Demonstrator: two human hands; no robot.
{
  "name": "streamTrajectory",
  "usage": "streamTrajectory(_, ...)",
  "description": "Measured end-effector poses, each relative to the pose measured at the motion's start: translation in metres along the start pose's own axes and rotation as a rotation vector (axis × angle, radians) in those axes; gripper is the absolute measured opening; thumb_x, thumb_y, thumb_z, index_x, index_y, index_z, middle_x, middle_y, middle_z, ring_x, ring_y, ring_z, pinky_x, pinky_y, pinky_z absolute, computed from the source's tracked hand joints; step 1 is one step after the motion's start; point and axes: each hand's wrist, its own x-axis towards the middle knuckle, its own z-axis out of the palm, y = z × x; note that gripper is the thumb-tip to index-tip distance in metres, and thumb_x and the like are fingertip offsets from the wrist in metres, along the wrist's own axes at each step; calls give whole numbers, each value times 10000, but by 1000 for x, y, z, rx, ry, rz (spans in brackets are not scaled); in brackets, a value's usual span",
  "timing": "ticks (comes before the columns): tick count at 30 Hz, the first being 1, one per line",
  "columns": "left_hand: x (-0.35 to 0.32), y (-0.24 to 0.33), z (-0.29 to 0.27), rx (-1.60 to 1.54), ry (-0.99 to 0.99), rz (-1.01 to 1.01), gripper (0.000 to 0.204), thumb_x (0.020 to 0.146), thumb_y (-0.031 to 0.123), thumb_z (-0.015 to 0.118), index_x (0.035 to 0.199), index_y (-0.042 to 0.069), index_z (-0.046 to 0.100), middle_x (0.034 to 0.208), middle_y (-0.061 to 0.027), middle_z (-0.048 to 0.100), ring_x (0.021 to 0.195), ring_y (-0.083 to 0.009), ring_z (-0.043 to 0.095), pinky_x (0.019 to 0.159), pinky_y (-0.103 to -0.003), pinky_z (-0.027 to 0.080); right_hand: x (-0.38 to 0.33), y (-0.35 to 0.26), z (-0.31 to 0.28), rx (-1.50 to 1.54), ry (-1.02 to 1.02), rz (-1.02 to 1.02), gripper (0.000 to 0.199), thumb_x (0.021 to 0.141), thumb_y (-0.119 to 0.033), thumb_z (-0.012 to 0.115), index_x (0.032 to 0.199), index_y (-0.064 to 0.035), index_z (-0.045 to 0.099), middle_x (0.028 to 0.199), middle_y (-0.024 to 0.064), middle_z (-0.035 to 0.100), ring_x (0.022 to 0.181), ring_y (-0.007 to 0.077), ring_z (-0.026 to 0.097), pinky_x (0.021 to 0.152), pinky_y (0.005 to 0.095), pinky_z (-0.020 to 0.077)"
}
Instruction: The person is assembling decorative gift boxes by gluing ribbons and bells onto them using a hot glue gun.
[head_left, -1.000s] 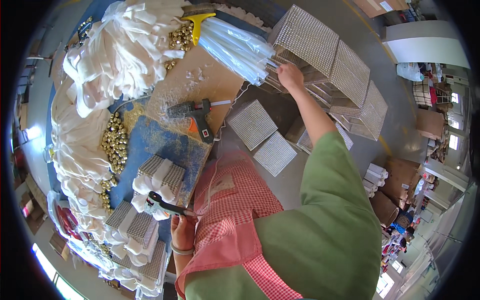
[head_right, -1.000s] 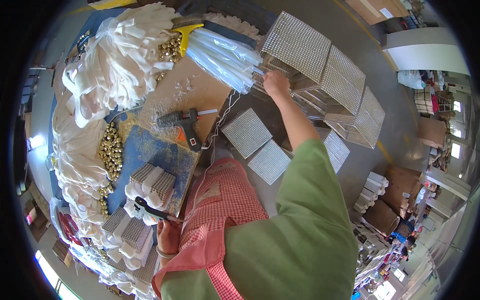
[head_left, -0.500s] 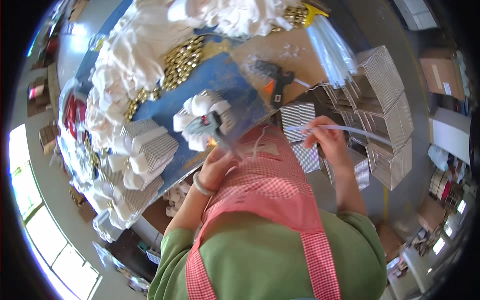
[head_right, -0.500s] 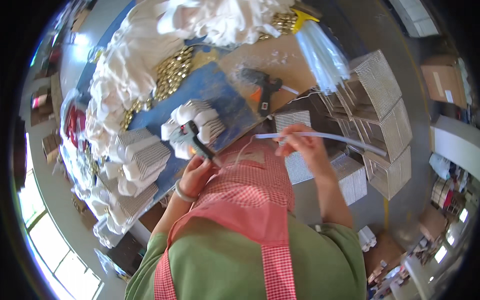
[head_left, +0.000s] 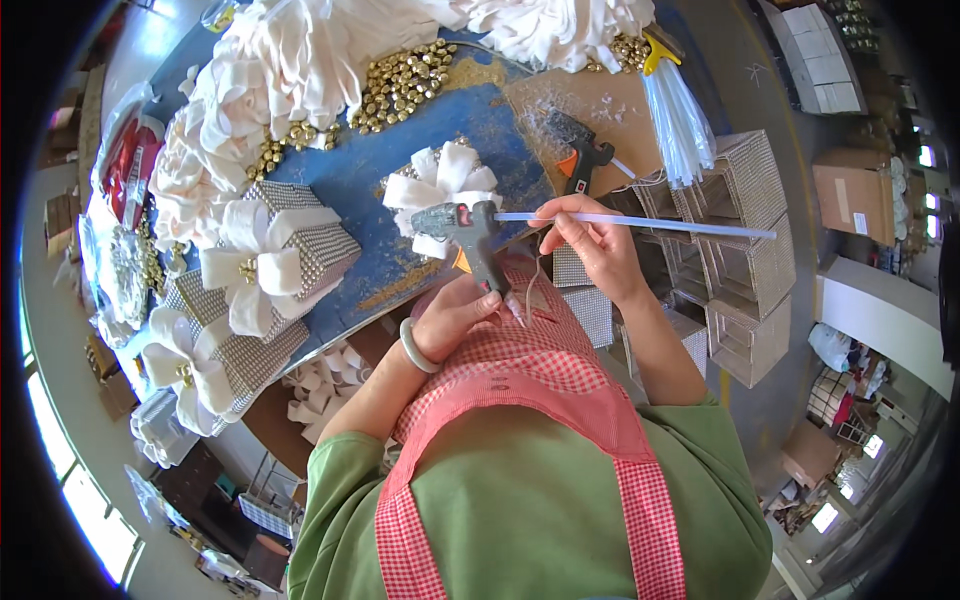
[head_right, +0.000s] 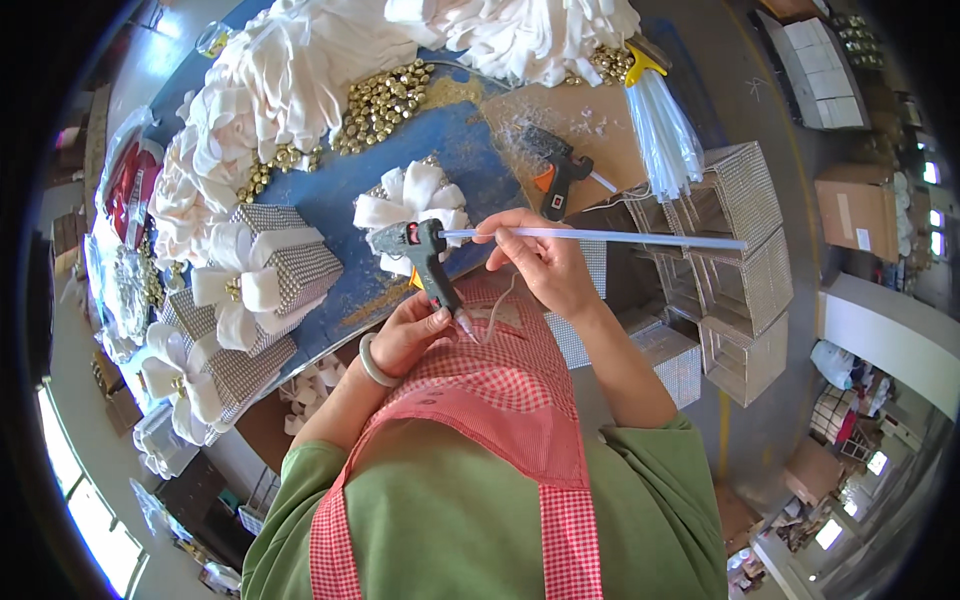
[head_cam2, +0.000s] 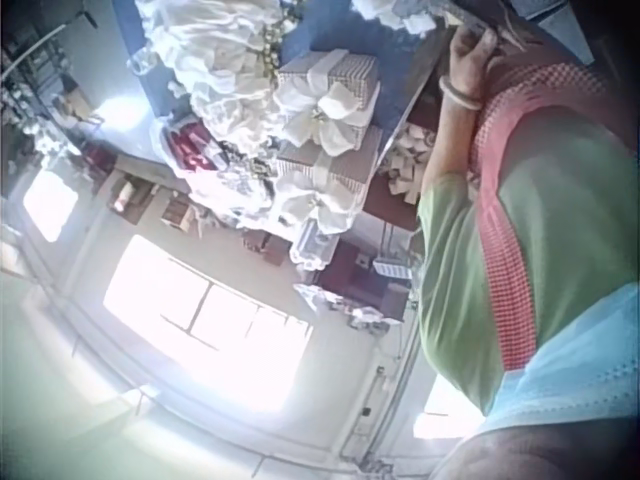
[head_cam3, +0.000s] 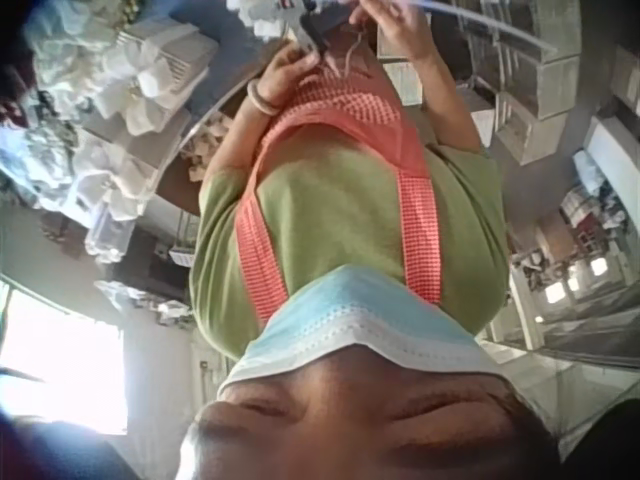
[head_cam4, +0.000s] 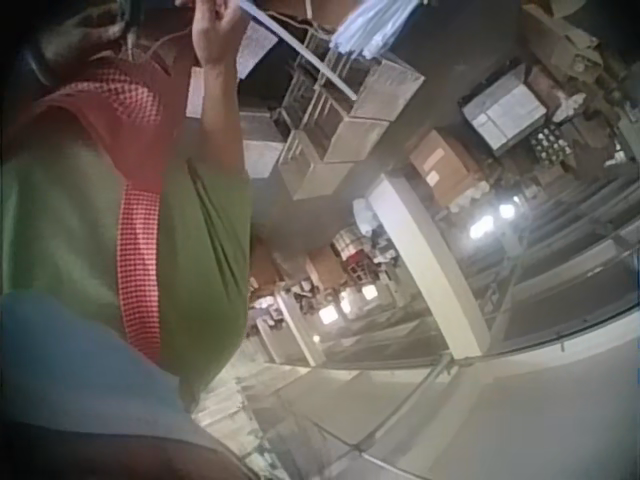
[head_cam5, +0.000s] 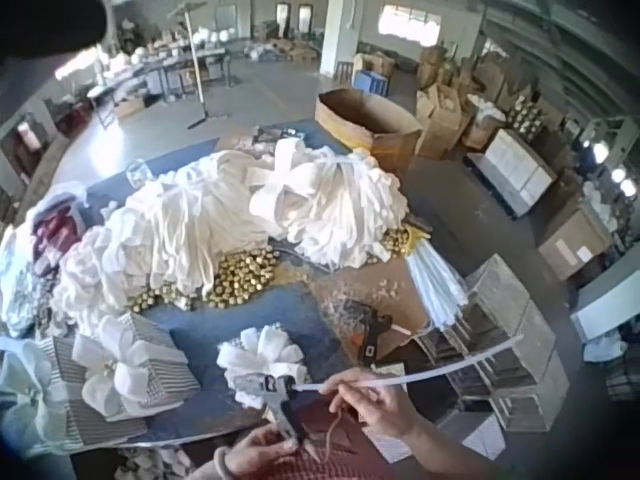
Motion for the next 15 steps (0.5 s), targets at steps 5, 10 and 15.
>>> streamTrajectory(5,0,-3,-16,411,91,20,276,897,120,639,1134,-1,566,1014,-35,628,915,-118,586,841,-290,486,-7,-6,25,-239,53,-27,241,963,-183,532,1059,18,626,918,95,671,675,97,610,624,213,494)
streamTrajectory(10,7,-3,-15,424,39,140,296,915,227,615,1041,-39,589,885,-84,653,806,-134,599,734,-295,487,-13,5,35,-56,162,145,406,948,-275,560,1235,13,552,973,96,654,727,83,585,651,213,477)
streamTrajectory(15,19,-18,-1,204,-39,160,280,876,165,668,1055,-27,570,895,-34,629,811,-110,592,730,-269,500,-15,32,53,-45,-53,265,362,920,-276,605,1179,-25,587,1067,70,633,1001,139,567,876,282,445)
